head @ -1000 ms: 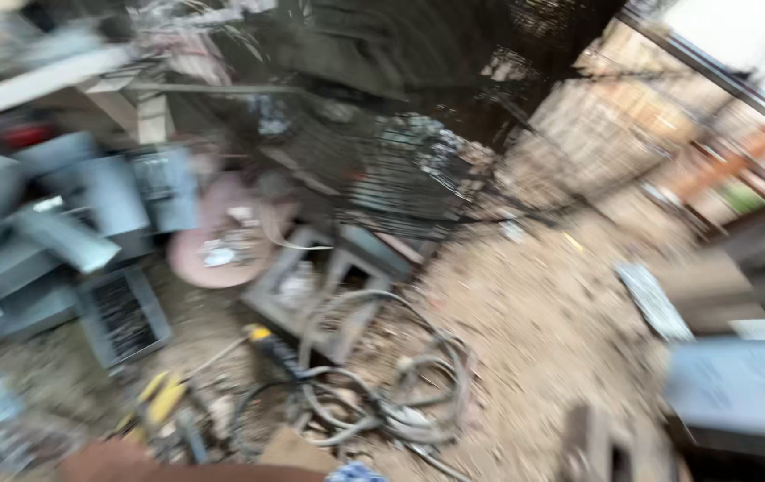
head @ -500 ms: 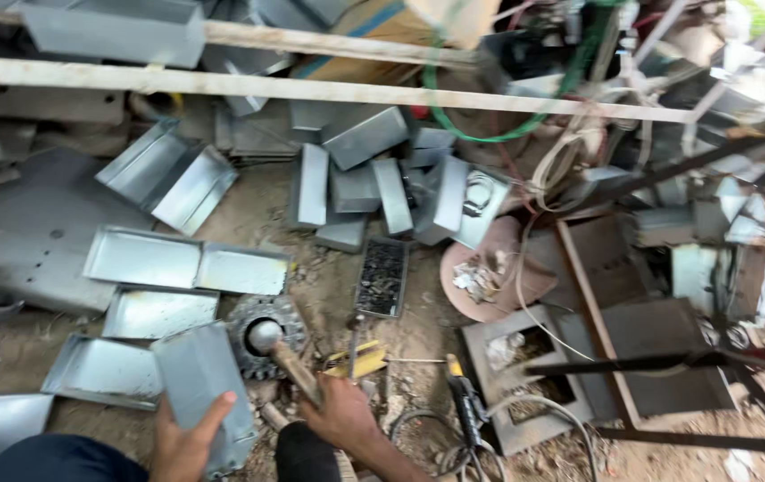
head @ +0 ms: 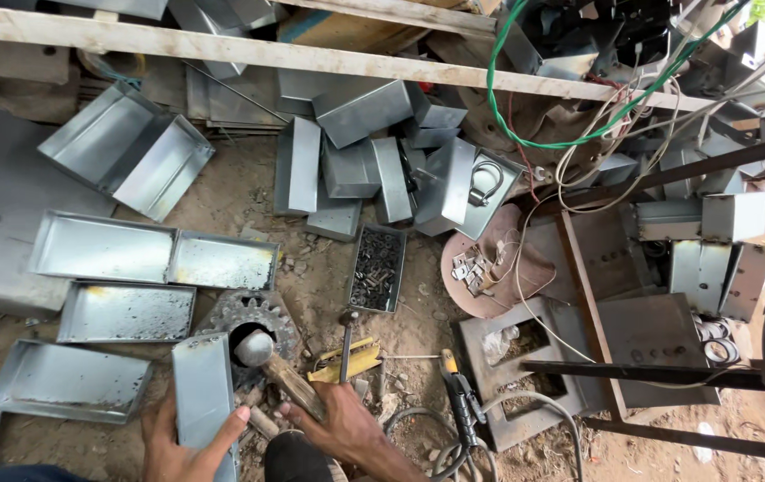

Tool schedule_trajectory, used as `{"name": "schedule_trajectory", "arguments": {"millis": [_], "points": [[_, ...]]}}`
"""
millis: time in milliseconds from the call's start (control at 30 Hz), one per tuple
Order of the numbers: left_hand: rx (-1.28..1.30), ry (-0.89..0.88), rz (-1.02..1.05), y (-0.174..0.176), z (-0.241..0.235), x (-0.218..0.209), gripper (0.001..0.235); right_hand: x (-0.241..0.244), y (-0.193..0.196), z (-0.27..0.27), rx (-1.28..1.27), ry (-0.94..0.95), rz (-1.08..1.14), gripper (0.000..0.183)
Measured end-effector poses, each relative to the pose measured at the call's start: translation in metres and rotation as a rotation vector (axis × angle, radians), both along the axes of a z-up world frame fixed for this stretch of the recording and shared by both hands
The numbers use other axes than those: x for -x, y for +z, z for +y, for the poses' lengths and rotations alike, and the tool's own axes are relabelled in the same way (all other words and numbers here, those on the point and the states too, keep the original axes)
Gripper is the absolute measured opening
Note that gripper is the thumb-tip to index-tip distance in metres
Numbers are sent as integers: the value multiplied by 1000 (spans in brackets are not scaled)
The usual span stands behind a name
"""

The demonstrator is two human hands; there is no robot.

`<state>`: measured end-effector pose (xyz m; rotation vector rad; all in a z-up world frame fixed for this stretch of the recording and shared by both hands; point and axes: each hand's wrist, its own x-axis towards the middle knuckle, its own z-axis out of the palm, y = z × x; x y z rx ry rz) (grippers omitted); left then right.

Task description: The person assembles metal boxes by hammering the sides and corners together using a hammer and a gear-like metal base.

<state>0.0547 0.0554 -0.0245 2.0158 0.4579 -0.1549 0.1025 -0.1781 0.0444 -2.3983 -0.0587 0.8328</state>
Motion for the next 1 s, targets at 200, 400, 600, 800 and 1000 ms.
{"name": "schedule_trajectory", "arguments": {"millis": [200, 400, 600, 800, 1000], "points": [[-74, -89, -41, 16, 0, -14, 105, -1, 25, -11, -102, -76, 133, 59], [321, 38, 156, 55, -22, -7, 78, 4, 32, -38, -74, -25, -501, 49], [427, 96, 433, 84, -8, -10, 113, -3, 100, -19, 160, -210, -22, 59], [514, 169, 278, 82, -4, -12, 134, -4, 131, -15, -286, -230, -197, 59], [495, 211, 294, 83, -6, -11, 134, -17, 95, 9, -111, -122, -26, 58]]}}
